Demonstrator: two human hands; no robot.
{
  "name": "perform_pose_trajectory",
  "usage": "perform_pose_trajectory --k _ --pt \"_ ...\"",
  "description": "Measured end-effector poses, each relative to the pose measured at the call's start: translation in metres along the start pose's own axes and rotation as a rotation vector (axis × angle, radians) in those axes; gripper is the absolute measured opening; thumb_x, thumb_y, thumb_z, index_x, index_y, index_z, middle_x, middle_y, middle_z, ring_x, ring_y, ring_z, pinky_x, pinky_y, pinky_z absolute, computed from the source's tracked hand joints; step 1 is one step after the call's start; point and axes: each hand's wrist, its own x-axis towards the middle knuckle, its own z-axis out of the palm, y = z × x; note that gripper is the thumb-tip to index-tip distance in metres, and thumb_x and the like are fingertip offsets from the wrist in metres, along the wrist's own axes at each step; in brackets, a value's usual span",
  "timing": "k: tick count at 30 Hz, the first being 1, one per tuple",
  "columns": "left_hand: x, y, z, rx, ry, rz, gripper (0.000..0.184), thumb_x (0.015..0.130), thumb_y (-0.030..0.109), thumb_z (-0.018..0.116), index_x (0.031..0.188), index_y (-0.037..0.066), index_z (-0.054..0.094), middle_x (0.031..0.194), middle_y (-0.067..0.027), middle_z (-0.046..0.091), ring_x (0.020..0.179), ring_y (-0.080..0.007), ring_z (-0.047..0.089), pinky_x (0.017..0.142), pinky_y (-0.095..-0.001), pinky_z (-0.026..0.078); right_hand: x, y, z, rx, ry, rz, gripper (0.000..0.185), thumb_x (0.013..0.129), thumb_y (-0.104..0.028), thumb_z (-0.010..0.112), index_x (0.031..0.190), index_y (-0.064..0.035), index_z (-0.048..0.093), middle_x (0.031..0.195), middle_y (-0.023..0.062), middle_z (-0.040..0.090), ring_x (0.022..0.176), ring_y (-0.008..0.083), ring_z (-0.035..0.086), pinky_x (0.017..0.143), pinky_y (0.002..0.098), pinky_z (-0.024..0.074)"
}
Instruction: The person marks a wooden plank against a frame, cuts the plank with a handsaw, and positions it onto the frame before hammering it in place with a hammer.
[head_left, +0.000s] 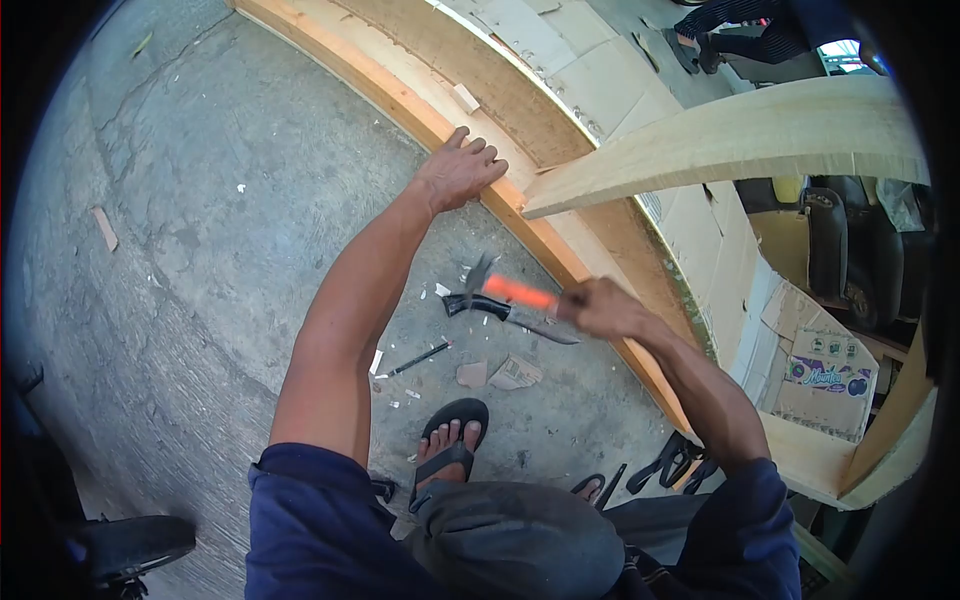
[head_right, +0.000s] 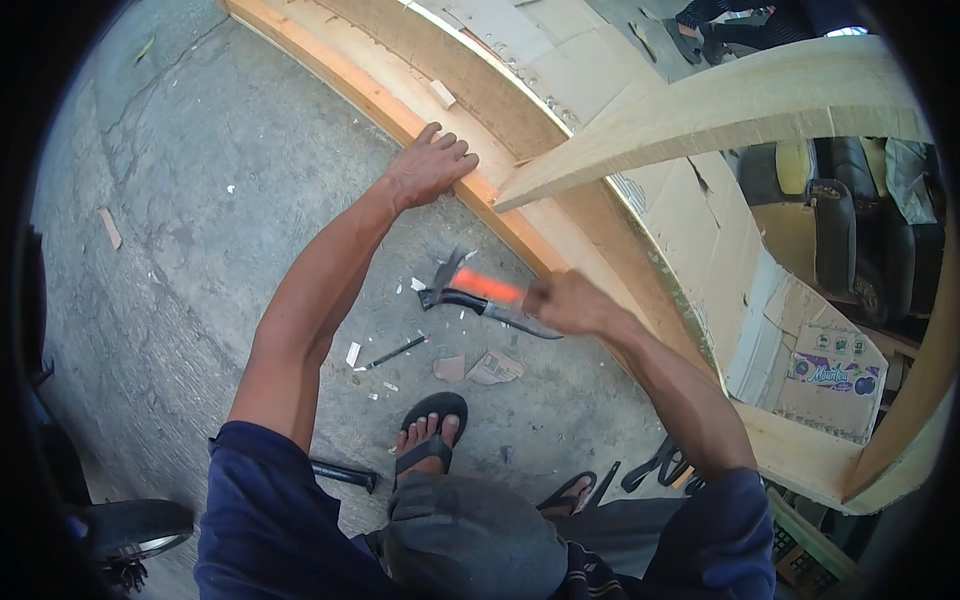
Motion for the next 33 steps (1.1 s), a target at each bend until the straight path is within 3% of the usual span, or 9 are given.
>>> perform_pose_trajectory --k 3,8,11,14,17,23,27,31,33 --pt "-0.001 -0.002 -0.005 -0.048 -0.028 0.005 0.039 0.081 0.019 0.078 0.113 0.013 0.057 0.111 -0.0064 0.062 0.118 -0.0249 0.058 0.112 -0.0514 0.035 0.013 0.004 0.021 -0.132 0.363 0.015 0.047 0.096 -0.046 0.059 0.110 -0.0028 0.073 0.096 0.0276 0.072 0.090 0.0373 0.073 0.082 0.0458 0.0558" --pt "0.000 0.000 -0.007 -0.022 -0.021 0.012 0.041 0.080 0.021 0.079 0.114 0.013 0.057 0.111 -0.0069 0.062 0.118 -0.0254 0.058 0.113 -0.0511 0.035 -0.016 0.009 -0.001 0.116 -0.058 0.094 0.047 0.098 -0.044 0.055 0.108 -0.0012 0.071 0.094 0.0293 0.071 0.091 0.0451 0.070 0.085 0.0512 0.0537" --pt "-0.002 -0.001 -0.007 0.015 -0.009 0.023 0.042 0.080 0.022 0.080 0.113 0.012 0.056 0.111 -0.0074 0.062 0.117 -0.0262 0.058 0.112 -0.0507 0.035 0.009 0.036 0.033 -0.089 0.353 0.012 0.048 0.098 -0.047 0.056 0.107 -0.0018 0.069 0.087 0.0258 0.070 0.086 0.0422 0.070 0.079 0.0505 0.0518" --pt "0.001 0.000 -0.010 0.001 0.019 0.036 0.044 0.078 0.023 0.081 0.113 0.012 0.056 0.111 -0.0076 0.061 0.117 -0.0271 0.057 0.113 -0.0502 0.035 -0.053 0.038 0.051 0.215 0.171 -0.027 0.053 0.100 -0.053 0.053 0.104 -0.0028 0.069 0.081 0.0211 0.067 0.081 0.0368 0.067 0.077 0.0473 0.0506" --pt "0.000 0.005 -0.012 0.002 0.011 0.033 0.047 0.076 0.024 0.083 0.112 0.012 0.055 0.110 -0.0073 0.061 0.117 -0.0275 0.057 0.113 -0.0503 0.035 -0.103 0.084 0.080 0.142 -0.048 -0.027 0.055 0.100 -0.056 0.053 0.102 -0.0034 0.070 0.078 0.0173 0.066 0.078 0.0303 0.065 0.074 0.0452 0.0500" --pt "-0.005 0.032 -0.011 0.057 -0.041 -0.067 0.054 0.082 0.018 0.077 0.130 0.011 0.053 0.131 -0.0121 0.056 0.136 -0.0294 0.046 0.120 -0.0526 0.026 -0.210 0.167 0.160 0.309 -0.277 0.332 0.061 0.093 -0.063 0.060 0.107 -0.0046 0.072 0.074 0.0133 0.065 0.070 0.0247 0.064 0.066 0.0410 0.0504" --pt "-0.048 0.101 0.005 -0.219 0.348 -0.434 0.071 0.085 0.012 0.073 0.147 0.001 0.042 0.149 -0.0259 0.040 0.140 -0.0438 0.036 0.118 -0.0549 0.025 -0.246 0.213 0.260 0.635 -0.077 0.444 0.056 0.091 -0.056 0.069 0.106 -0.0028 0.073 0.070 0.0074 0.062 0.062 0.0169 0.059 0.059 0.0363 0.0477" --pt "-0.128 0.181 0.023 -0.367 0.150 -0.469 0.063 0.086 0.013 0.073 0.142 -0.002 0.048 0.144 -0.0270 0.043 0.136 -0.0467 0.038 0.115 -0.0557 0.029 -0.222 0.231 0.358 1.041 0.256 0.526 0.044 0.089 -0.040 0.079 0.108 -0.0011 0.073 0.068 0.0032 0.061 0.059 0.0121 0.055 0.055 0.0323 0.0456" --pt "-0.147 0.208 0.018 -0.339 -0.007 -0.463 0.063 0.086 0.016 0.074 0.142 0.001 0.048 0.143 -0.0265 0.044 0.136 -0.0457 0.038 0.115 -0.0562 0.029 -0.197 0.236 0.399 0.972 0.532 0.475 0.042 0.089 -0.038 0.078 0.108 -0.0007 0.073 0.071 0.0060 0.065 0.060 0.0139 0.057 0.058 0.0326 0.0480"
